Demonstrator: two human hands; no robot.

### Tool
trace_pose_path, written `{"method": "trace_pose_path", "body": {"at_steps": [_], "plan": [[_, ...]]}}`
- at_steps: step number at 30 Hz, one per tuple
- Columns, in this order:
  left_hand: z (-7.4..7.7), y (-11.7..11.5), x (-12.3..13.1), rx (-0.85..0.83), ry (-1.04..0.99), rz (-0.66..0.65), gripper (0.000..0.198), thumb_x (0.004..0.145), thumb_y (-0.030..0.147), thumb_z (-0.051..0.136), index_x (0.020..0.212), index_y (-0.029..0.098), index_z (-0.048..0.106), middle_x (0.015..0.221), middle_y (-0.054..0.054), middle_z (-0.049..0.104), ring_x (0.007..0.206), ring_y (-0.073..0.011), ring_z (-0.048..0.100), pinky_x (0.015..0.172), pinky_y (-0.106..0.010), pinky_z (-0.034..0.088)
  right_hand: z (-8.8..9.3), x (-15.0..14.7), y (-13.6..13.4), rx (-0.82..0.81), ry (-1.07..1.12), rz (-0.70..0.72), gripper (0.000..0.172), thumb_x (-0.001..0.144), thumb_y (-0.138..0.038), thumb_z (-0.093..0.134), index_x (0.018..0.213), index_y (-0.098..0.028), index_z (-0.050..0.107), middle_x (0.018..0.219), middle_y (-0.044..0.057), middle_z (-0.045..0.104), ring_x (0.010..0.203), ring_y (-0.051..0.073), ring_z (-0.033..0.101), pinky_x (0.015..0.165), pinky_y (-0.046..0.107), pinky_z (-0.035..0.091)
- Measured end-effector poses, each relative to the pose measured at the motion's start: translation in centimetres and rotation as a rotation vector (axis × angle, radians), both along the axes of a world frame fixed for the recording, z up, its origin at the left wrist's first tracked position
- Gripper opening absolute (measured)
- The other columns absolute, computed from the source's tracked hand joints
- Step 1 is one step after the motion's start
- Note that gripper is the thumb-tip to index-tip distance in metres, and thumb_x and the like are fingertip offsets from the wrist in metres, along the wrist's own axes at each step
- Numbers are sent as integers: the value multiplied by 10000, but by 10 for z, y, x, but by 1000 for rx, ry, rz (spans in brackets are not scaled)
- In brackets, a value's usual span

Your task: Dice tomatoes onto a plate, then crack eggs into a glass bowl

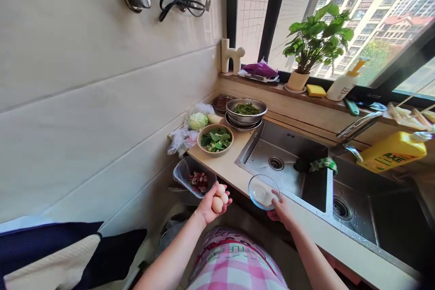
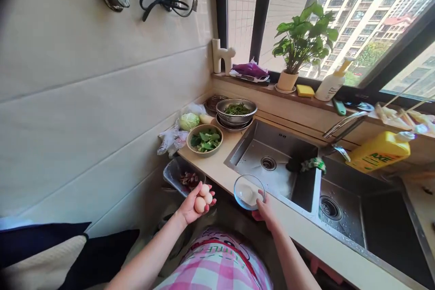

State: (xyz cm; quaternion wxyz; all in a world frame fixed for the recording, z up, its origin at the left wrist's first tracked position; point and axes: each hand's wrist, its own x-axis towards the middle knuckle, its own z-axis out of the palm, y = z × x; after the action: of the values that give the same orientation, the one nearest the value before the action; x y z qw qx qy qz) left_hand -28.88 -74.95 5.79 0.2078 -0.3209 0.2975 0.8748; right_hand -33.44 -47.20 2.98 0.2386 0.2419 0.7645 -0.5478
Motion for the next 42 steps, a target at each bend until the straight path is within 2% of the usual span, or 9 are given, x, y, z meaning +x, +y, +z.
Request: {"method": "trace_pose_path", "body": {"at_steps": [5,10,14,16,21,28,32,36,42], "plan": [[-7,-2,-45,-82,-11,-143,471,705,567,656,981,211,520,863,-7,554,686,-159,634,441,-177,444,32,-9,-26,454,515,66,579,699,-588,569,1121,-192,566,776,93,638,704,267,614,662,407,467],[-8,16,-67,-566,351,-290,441,714,542,641,992,217,535,822,2,509,697,-149,571,467,-217,450,59,-36,-107,-169,320,338,481,743,-594,557,1073,-245,543,808,19,630,578,153,578,591,317,473],[-12,18,-79,-1108,636,-274,363,672,426,709,912,183,589,952,-52,536,865,-193,558,777,-352,501,51,-63,-135,-583,-27,212,461,642,-518,700,953,-228,522,752,-21,627,639,134,595,599,273,476],[-15,18,-83,-1217,719,-320,431,605,362,774,953,182,596,981,-60,545,943,-215,546,888,-388,464,45,-74,-134,-664,-70,152,461,578,-441,758,903,-224,513,729,-36,622,640,129,591,579,251,457],[-26,18,-104,-1266,624,-476,358,740,281,650,1078,192,571,1062,-75,554,900,-197,586,776,-346,520,43,-89,-99,-692,-61,-34,425,609,-456,754,871,-220,517,729,-30,624,621,114,599,569,230,452],[-41,13,-165,-2033,669,-816,349,873,135,383,1141,190,601,1232,-143,523,994,-267,572,754,-382,517,27,-48,30,-465,140,-462,493,642,-532,736,981,-242,527,781,-25,606,629,118,601,589,239,478],[-69,12,-187,-2269,863,-780,379,885,121,359,1168,184,603,1222,-159,545,1003,-278,567,766,-394,517,-4,-1,78,-224,279,-659,577,644,-566,707,1059,-218,509,859,-2,592,708,138,593,666,271,496],[-91,8,-191,-2344,953,-669,335,911,244,385,1122,182,638,1213,-171,556,957,-294,581,733,-421,517,-32,24,88,119,361,-664,613,644,-585,661,1082,-190,492,913,37,589,713,168,577,681,313,496],[-90,6,-189,-2294,1122,-603,330,901,334,433,1104,186,648,1280,-176,538,1187,-348,470,862,-481,458,-44,26,88,487,506,-507,442,738,-480,572,1045,-165,536,1019,104,607,883,229,572,848,404,460]]}}
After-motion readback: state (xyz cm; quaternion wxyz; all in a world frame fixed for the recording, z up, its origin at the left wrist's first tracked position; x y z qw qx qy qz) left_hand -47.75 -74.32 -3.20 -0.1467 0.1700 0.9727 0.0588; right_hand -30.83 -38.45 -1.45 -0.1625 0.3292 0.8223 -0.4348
